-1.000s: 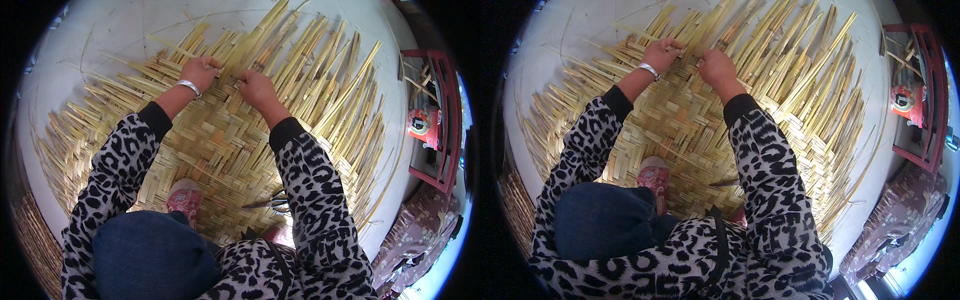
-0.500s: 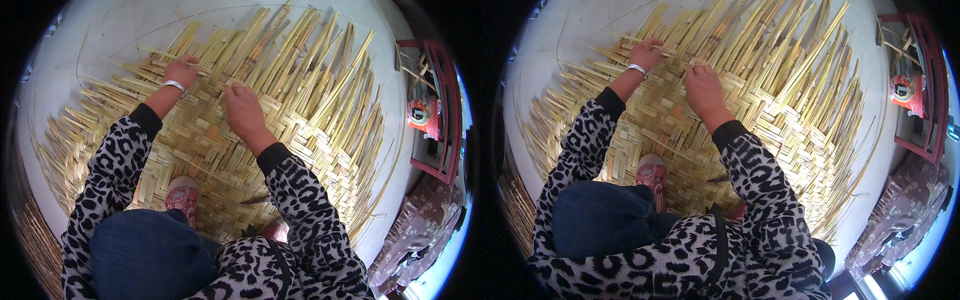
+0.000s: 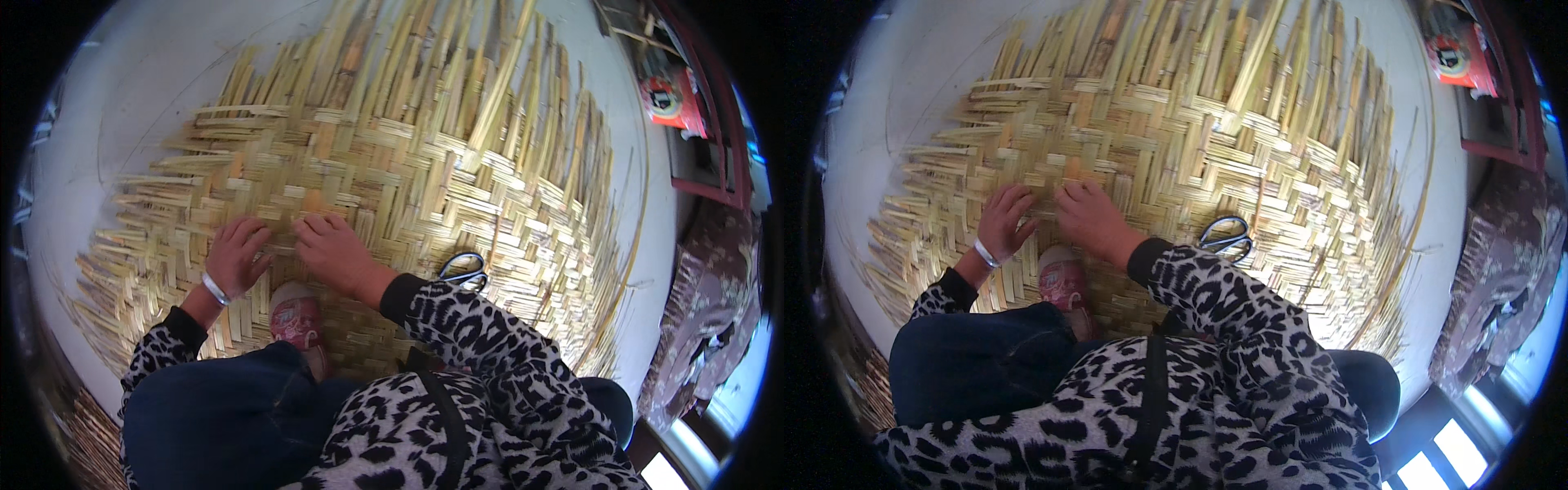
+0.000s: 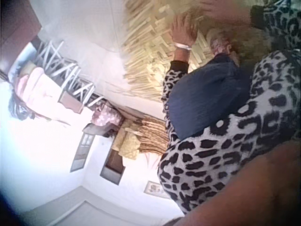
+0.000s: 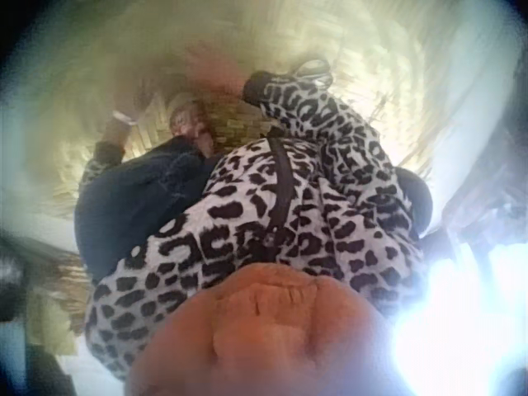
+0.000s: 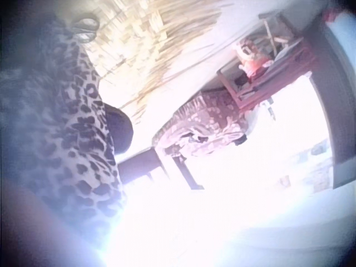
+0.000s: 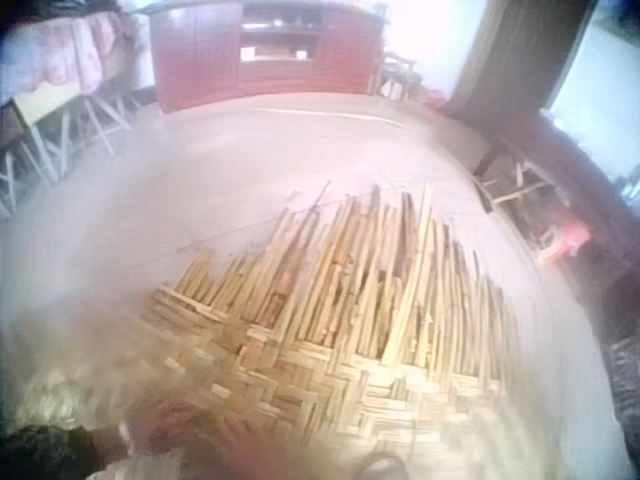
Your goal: The person weaves a flat basket base on the floor using thin bamboo strips. They interlace the strips by hand and occasionally use scissors to trim excess material.
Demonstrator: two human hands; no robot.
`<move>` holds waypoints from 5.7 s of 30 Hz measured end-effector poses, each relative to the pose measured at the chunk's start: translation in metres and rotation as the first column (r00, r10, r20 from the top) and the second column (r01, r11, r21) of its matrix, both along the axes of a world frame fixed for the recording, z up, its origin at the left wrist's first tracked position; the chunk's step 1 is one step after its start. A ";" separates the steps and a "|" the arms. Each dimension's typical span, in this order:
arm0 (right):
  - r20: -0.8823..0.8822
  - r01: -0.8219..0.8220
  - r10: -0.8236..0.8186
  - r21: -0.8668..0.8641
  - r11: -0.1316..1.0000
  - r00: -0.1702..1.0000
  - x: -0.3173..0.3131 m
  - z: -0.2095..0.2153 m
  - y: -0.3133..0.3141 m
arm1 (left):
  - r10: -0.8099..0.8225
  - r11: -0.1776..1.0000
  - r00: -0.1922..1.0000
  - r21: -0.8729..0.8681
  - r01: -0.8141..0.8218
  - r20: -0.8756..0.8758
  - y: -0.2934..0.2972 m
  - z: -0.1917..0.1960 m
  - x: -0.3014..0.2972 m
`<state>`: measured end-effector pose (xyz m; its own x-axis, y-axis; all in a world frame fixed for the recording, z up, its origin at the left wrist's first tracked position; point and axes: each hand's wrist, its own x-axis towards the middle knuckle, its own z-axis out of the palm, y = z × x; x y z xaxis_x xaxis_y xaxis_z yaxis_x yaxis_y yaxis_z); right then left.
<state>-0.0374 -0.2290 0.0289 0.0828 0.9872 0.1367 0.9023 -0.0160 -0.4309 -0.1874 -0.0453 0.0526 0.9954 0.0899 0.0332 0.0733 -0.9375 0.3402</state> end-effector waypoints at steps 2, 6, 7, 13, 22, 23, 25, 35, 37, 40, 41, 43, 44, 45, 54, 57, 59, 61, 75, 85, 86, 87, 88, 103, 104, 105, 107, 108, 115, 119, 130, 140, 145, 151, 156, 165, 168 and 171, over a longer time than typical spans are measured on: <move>-0.018 0.012 -0.013 -0.081 0.997 1.000 0.009 0.007 -0.002 | -0.035 0.999 0.999 -0.019 0.035 0.006 -0.003 0.000 0.002; -0.198 0.076 -0.147 -0.329 0.941 0.969 0.054 0.031 -0.014 | 0.117 0.980 0.964 -0.131 -0.151 -0.240 0.001 0.001 0.016; -0.177 0.099 -0.175 -0.373 0.923 0.968 0.070 0.038 -0.020 | 0.097 0.980 0.981 -0.158 -0.124 -0.169 0.001 0.002 0.021; -0.008 0.152 -0.183 -0.525 0.838 0.983 0.172 0.098 -0.100 | -0.080 0.996 0.997 -0.046 0.081 0.009 -0.001 0.021 0.062; 0.347 0.711 -0.665 -0.573 0.408 0.661 0.206 0.167 -0.368 | 0.030 0.990 0.994 -0.142 -0.014 0.105 0.033 0.062 0.102; 0.357 0.754 -0.724 -0.562 0.339 0.591 0.188 0.157 -0.395 | 0.035 0.988 0.996 -0.154 -0.023 0.079 0.035 0.068 0.106; 0.369 0.770 -0.819 -0.624 0.131 0.438 0.149 0.128 -0.436 | 0.119 0.977 0.993 -0.176 -0.120 -0.013 0.035 0.087 0.120; 0.159 0.795 -0.962 -0.601 0.084 0.221 0.058 0.018 -0.447 | -0.207 0.966 0.966 -0.121 0.227 0.156 -0.038 0.196 0.228; -0.026 0.817 -0.966 -0.528 0.232 0.258 0.075 0.027 -0.448 | -0.200 0.956 0.978 -0.204 0.209 0.066 -0.062 0.195 0.239; -0.195 0.845 -0.940 -0.417 0.336 0.279 0.110 0.053 -0.437 | -0.115 0.916 0.985 -0.398 0.056 -0.127 -0.096 0.169 0.240; -0.404 0.820 -0.886 -0.410 0.398 0.228 0.120 0.066 -0.430 | -0.103 0.902 0.972 -0.432 0.001 -0.213 -0.105 0.158 0.236; -0.661 0.758 -0.748 -0.461 0.462 0.054 0.136 0.093 -0.410 | -0.097 0.873 0.909 -0.473 -0.117 -0.405 -0.118 0.139 0.225; -0.772 0.694 -0.636 -0.453 0.559 0.007 0.141 0.107 -0.400 | -0.093 0.842 0.835 -0.490 -0.225 -0.542 -0.121 0.133 0.221; -0.756 0.675 -0.654 -0.494 0.548 -0.023 0.144 0.118 -0.387 | -0.133 0.831 0.872 -0.533 -0.161 -0.471 -0.121 0.129 0.219; -0.669 0.512 -0.581 -0.333 0.792 0.463 0.118 0.126 -0.272 | -0.112 0.864 0.946 -0.441 0.243 0.303 -0.117 0.164 0.244; -0.551 0.288 -0.340 -0.182 0.940 0.762 0.110 0.137 -0.256 | -0.520 0.827 0.682 0.105 0.552 0.514 -0.140 0.161 0.241; -0.534 0.280 -0.346 -0.204 0.938 0.771 0.108 0.140 -0.250 | -0.658 0.737 0.605 0.216 0.641 0.448 -0.153 0.154 0.229; -0.535 0.341 -0.380 -0.176 0.924 0.754 0.109 0.138 -0.250 | -0.605 0.776 0.778 -0.096 0.624 0.169 -0.154 0.149 0.212; -0.296 0.612 -0.678 -0.294 0.735 0.673 0.121 0.109 -0.292 | -0.423 0.868 0.755 -0.463 0.179 -0.501 -0.140 0.090 0.189; -0.206 0.623 -0.691 -0.310 0.718 0.693 0.102 0.064 -0.311 | 0.019 0.886 0.863 -0.392 -0.249 -0.504 -0.145 0.030 0.346; -0.240 0.629 -0.698 -0.307 0.714 0.675 0.099 0.060 -0.313 | 0.073 0.831 0.869 -0.452 -0.324 -0.490 -0.146 0.020 0.358; -0.264 0.632 -0.710 -0.326 0.703 0.653 0.097 0.057 -0.315 | 0.143 0.761 0.858 -0.500 -0.414 -0.492 -0.148 0.010 0.368; -0.286 0.638 -0.716 -0.327 0.697 0.636 0.095 0.054 -0.317 | 0.151 0.726 0.857 -0.532 -0.434 -0.493 -0.150 0.000 0.373; -0.402 0.735 -0.780 -0.302 0.607 0.479 0.086 0.029 -0.352 | 0.082 0.760 0.907 -0.563 -0.325 -0.413 -0.143 -0.037 0.384; -0.396 0.764 -0.804 -0.304 0.570 0.443 0.088 0.027 -0.358 | 0.114 0.760 0.894 -0.541 -0.360 -0.434 -0.142 -0.040 0.385; -0.400 0.794 -0.817 -0.278 0.540 0.415 0.092 0.025 -0.365 | 0.108 0.755 0.886 -0.543 -0.368 -0.451 -0.138 -0.045 0.386; -0.346 0.868 -0.877 -0.248 0.429 0.335 0.101 0.022 -0.388 | 0.131 0.752 0.886 -0.538 -0.381 -0.445 -0.132 -0.059 0.388; -0.353 0.918 -0.906 -0.228 0.324 0.232 0.108 0.022 -0.405 | 0.127 0.736 0.884 -0.554 -0.388 -0.450 -0.128 -0.067 0.388; 0.342 0.948 -0.892 -0.009 -0.318 -0.296 0.116 0.028 -0.624 | 0.075 0.728 0.976 -0.659 -0.192 -0.202 -0.108 -0.113 0.388; 0.532 0.686 -0.646 -0.158 -0.711 -0.547 0.063 0.015 -0.716 | 0.274 0.742 0.941 -0.579 -0.337 -0.197 -0.094 -0.103 0.374; 0.569 0.591 -0.704 -0.415 -0.692 -0.424 0.015 -0.006 -0.770 | 0.327 0.742 0.945 -0.615 -0.266 -0.015 -0.085 -0.094 0.372; -0.809 0.916 -0.444 -0.391 -0.085 -0.387 0.196 0.149 -0.500 | -0.376 0.362 0.926 -0.925 0.119 -0.028 -0.322 0.011 0.318; -0.802 0.771 -0.560 -0.488 0.410 -0.210 0.215 0.235 -0.346 | -0.677 0.026 0.735 -0.999 -0.022 -0.034 -0.442 0.096 0.250; -0.572 0.502 -0.666 -0.444 0.742 0.479 0.206 0.284 -0.244 | -0.570 -0.150 0.819 -0.988 -0.024 0.066 -0.456 0.142 0.227; -0.304 0.515 -0.544 -0.178 0.839 0.782 0.196 0.313 -0.200 | -0.403 -0.055 0.899 -0.985 0.164 0.172 -0.446 0.172 0.239; -0.207 0.259 -0.217 0.200 0.945 0.954 0.265 0.389 -0.291 | -0.324 0.149 0.832 -0.844 0.515 0.451 -0.408 0.206 0.323; -0.279 0.554 -0.482 0.499 0.666 0.831 0.278 0.410 -0.403 | -0.294 0.732 0.717 -0.334 0.594 0.632 -0.339 0.259 0.369; -0.614 0.732 -0.484 0.676 0.086 0.623 0.280 0.366 -0.509 | -0.546 0.748 0.712 -0.128 0.652 0.441 -0.288 0.334 0.381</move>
<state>0.2428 -0.7376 0.3954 0.7370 -0.0742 0.6718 0.6689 -0.0629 -0.7407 0.1934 -0.3335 0.3866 0.7591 -0.4634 0.4571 -0.6473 -0.6121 0.4543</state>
